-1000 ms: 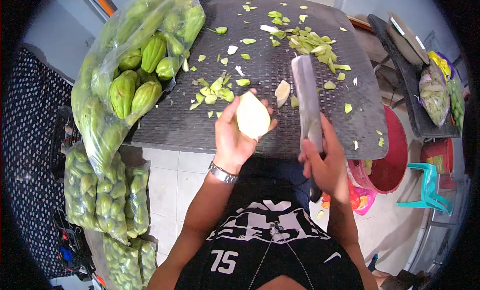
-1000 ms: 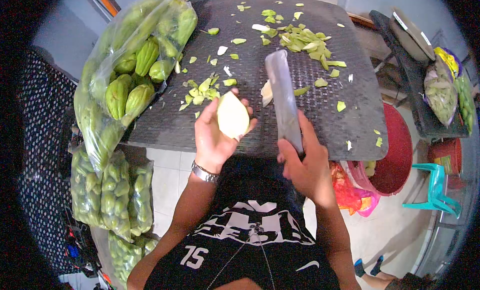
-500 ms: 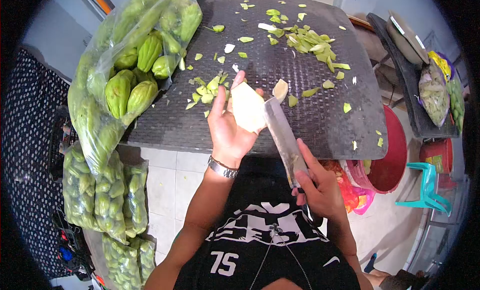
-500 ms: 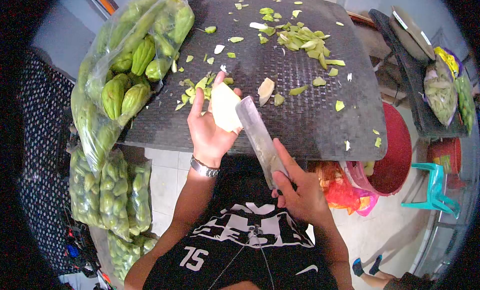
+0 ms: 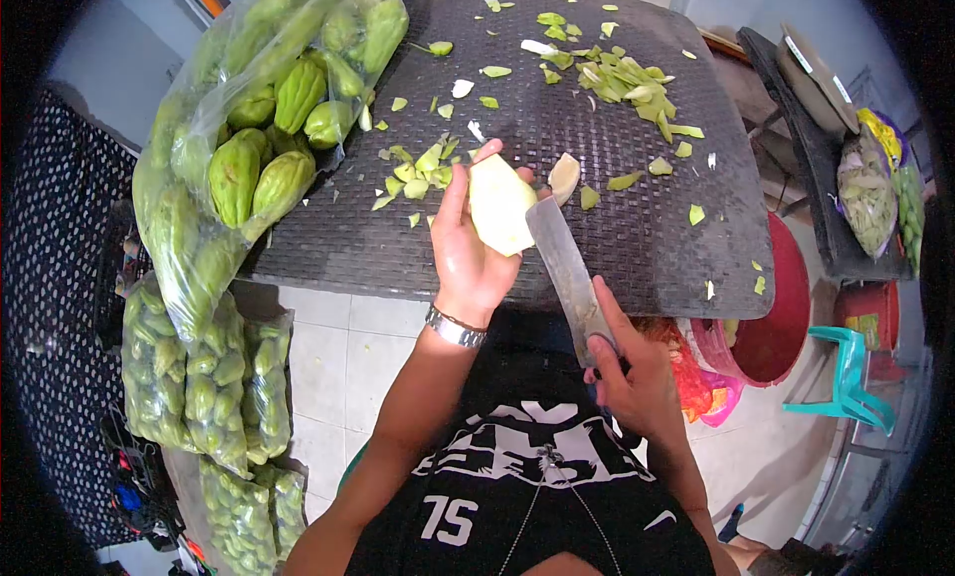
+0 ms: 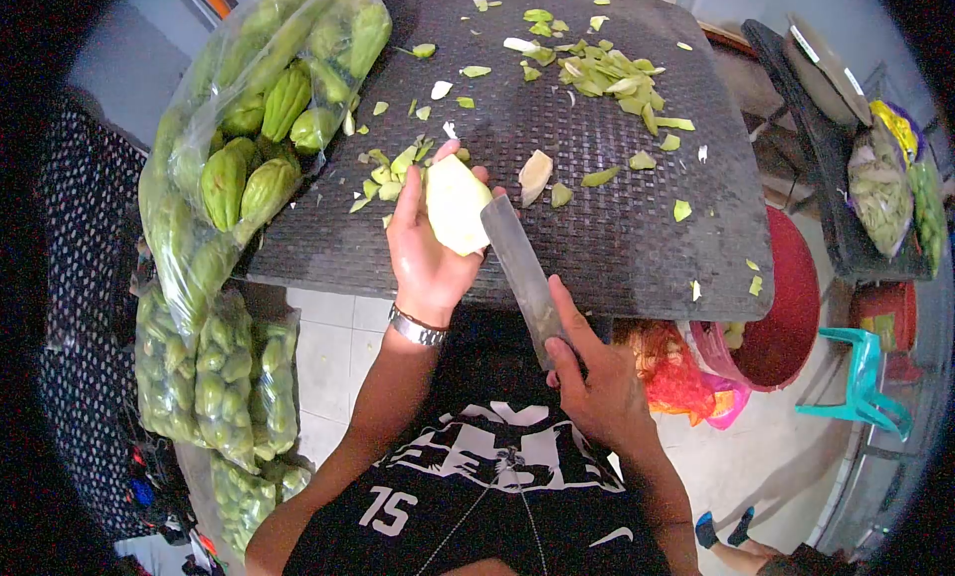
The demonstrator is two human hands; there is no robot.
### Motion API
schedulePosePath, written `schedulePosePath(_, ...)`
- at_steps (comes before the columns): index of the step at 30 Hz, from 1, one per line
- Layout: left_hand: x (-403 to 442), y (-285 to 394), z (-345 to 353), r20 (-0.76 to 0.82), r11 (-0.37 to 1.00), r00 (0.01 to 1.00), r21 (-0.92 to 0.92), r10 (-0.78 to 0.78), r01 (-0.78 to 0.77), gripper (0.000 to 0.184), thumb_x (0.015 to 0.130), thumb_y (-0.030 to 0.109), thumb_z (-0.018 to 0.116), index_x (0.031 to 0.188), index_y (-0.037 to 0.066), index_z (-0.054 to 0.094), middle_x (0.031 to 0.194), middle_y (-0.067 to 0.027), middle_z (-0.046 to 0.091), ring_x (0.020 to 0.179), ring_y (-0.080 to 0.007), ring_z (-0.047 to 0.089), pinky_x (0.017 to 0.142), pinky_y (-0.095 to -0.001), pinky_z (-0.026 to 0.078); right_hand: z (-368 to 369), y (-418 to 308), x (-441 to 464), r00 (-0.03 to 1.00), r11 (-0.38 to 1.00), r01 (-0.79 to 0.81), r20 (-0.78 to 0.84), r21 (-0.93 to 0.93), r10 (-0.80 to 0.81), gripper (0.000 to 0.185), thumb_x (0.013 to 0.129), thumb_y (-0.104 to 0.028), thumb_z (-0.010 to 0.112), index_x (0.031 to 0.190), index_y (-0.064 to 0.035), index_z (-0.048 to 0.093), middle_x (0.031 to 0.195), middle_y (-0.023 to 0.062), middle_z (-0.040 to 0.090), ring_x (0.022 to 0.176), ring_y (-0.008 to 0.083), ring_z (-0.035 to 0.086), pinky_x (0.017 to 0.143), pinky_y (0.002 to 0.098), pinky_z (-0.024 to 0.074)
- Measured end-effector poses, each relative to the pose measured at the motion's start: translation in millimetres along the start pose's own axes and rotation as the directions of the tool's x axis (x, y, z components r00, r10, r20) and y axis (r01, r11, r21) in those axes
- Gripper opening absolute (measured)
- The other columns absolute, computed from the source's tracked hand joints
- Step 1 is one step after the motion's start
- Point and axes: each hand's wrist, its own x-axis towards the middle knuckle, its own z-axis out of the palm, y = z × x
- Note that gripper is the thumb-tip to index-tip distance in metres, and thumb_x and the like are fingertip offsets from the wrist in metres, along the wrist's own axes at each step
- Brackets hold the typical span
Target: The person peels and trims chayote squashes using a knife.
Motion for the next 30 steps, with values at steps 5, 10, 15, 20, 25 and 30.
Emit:
schedulePosePath(5,-5,0,17,-0.118,0.992,0.990,0.113,0.071,-0.058,0.046,0.111,0.049,0.039,0.139,0.017,0.054,0.109,-0.0104,0.069,0.109,-0.0393,0.068,0.094,-0.0620,0.053,10,8,3,0.995,0.995,0.093,-0.040,-0.032,-0.094,0.061,0.103,-0.008,0.056,0.161,-0.0183,0.039,0.080,0.0164,0.072,0.066,0.0208,0.070,0.064,0.0354,0.0556)
schedulePosePath(10,-10,6,27,-0.171,0.988,0.984,0.150,0.050,-0.024,0.043,0.111,0.049,0.037,0.133,0.016,0.055,0.106,-0.0102,0.069,0.103,-0.0421,0.070,0.089,-0.0610,0.055,15,18,9,0.976,0.971,0.205,-0.056,-0.121,-0.213,0.062,0.102,-0.007,0.056,0.161,-0.0169,0.039,0.077,0.0153,0.071,0.064,0.0220,0.070,0.062,0.0355,0.0551)
schedulePosePath(15,-10,8,26,-0.168,0.978,0.983,0.206,0.074,-0.039,0.043,0.111,0.048,0.036,0.132,0.016,0.055,0.102,-0.0102,0.069,0.097,-0.0413,0.071,0.084,-0.0575,0.058,18,17,4,0.982,0.981,0.174,-0.059,-0.090,-0.179,0.061,0.103,-0.008,0.057,0.161,-0.0162,0.040,0.075,0.0156,0.070,0.063,0.0219,0.071,0.060,0.0353,0.0550)
schedulePosePath(20,-9,4,25,-0.165,0.957,0.980,0.283,0.110,-0.060,0.041,0.111,0.047,0.036,0.129,0.015,0.056,0.100,-0.0103,0.069,0.090,-0.0393,0.071,0.079,-0.0539,0.060,16,11,-1,0.988,0.986,0.137,-0.061,-0.097,-0.144,0.061,0.103,-0.009,0.057,0.161,-0.0173,0.039,0.073,0.0142,0.070,0.063,0.0211,0.071,0.060,0.0355,0.0560)
schedulePosePath(25,-14,0,32,-0.152,0.967,0.985,0.253,0.081,-0.041,0.041,0.111,0.047,0.036,0.129,0.015,0.054,0.101,-0.0119,0.069,0.088,-0.0400,0.072,0.075,-0.0526,0.061,18,17,2,0.983,0.983,0.156,-0.081,-0.093,-0.164,0.061,0.103,-0.010,0.058,0.161,-0.0189,0.040,0.074,0.0133,0.071,0.063,0.0203,0.072,0.060,0.0354,0.0563)
schedulePosePath(30,-14,-5,33,-0.178,0.975,0.983,0.222,0.049,-0.009,0.042,0.111,0.049,0.038,0.130,0.015,0.054,0.104,-0.0136,0.069,0.089,-0.0407,0.073,0.073,-0.0525,0.062,18,20,5,0.994,0.996,0.088,-0.058,-0.027,-0.090,0.061,0.102,-0.009,0.058,0.160,-0.0200,0.042,0.075,0.0137,0.072,0.063,0.0195,0.072,0.061,0.0343,0.0564)
